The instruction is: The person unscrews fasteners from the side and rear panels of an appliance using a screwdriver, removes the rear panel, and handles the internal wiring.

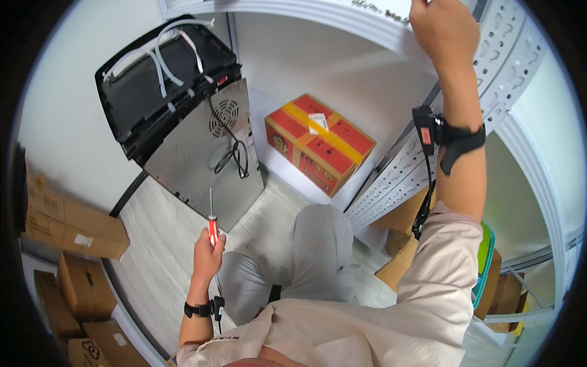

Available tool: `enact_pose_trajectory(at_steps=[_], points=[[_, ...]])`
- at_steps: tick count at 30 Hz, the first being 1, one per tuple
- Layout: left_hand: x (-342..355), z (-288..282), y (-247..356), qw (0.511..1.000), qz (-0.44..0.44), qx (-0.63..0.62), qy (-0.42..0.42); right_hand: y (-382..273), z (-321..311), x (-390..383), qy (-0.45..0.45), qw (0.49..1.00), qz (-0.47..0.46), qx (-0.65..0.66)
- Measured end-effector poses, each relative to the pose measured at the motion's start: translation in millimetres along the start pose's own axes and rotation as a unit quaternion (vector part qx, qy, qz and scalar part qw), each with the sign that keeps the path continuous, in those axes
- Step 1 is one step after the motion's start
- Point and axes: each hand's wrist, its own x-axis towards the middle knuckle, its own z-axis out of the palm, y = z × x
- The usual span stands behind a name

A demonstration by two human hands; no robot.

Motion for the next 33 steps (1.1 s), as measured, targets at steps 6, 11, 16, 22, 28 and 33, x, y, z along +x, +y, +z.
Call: enact_pose_trajectory(at_steps=[6, 11, 16, 22, 28, 33], points=[[6, -8, 25, 1.0, -0.015, 0.013, 0.017, -123, -4, -154, -0.25, 0.864, 0.028, 0.436], [15, 7, 66, 0.984, -0.03, -0.155, -0.087, -203, 23, -346, -0.617, 0.483, 0.082, 0.616], [16, 6, 55, 0.962, -0.028, -0.222, -0.157, -248, 23, -372, -0.565, 0.228, 0.24, 0.755], [31, -14, 49, 0.973, 0.222, 0.056, 0.027, -244, 21, -347, -0.572, 0.272, 0.295, 0.716], [82, -108, 71, 0.824, 0.395, 0.242, 0.328, -176, 88, -401, -0.615, 0.604, 0.288, 0.417], [118, -127, 89, 0.811, 0.395, 0.263, 0.341, -128, 109, -429, -0.704, 0.553, 0.292, 0.336]])
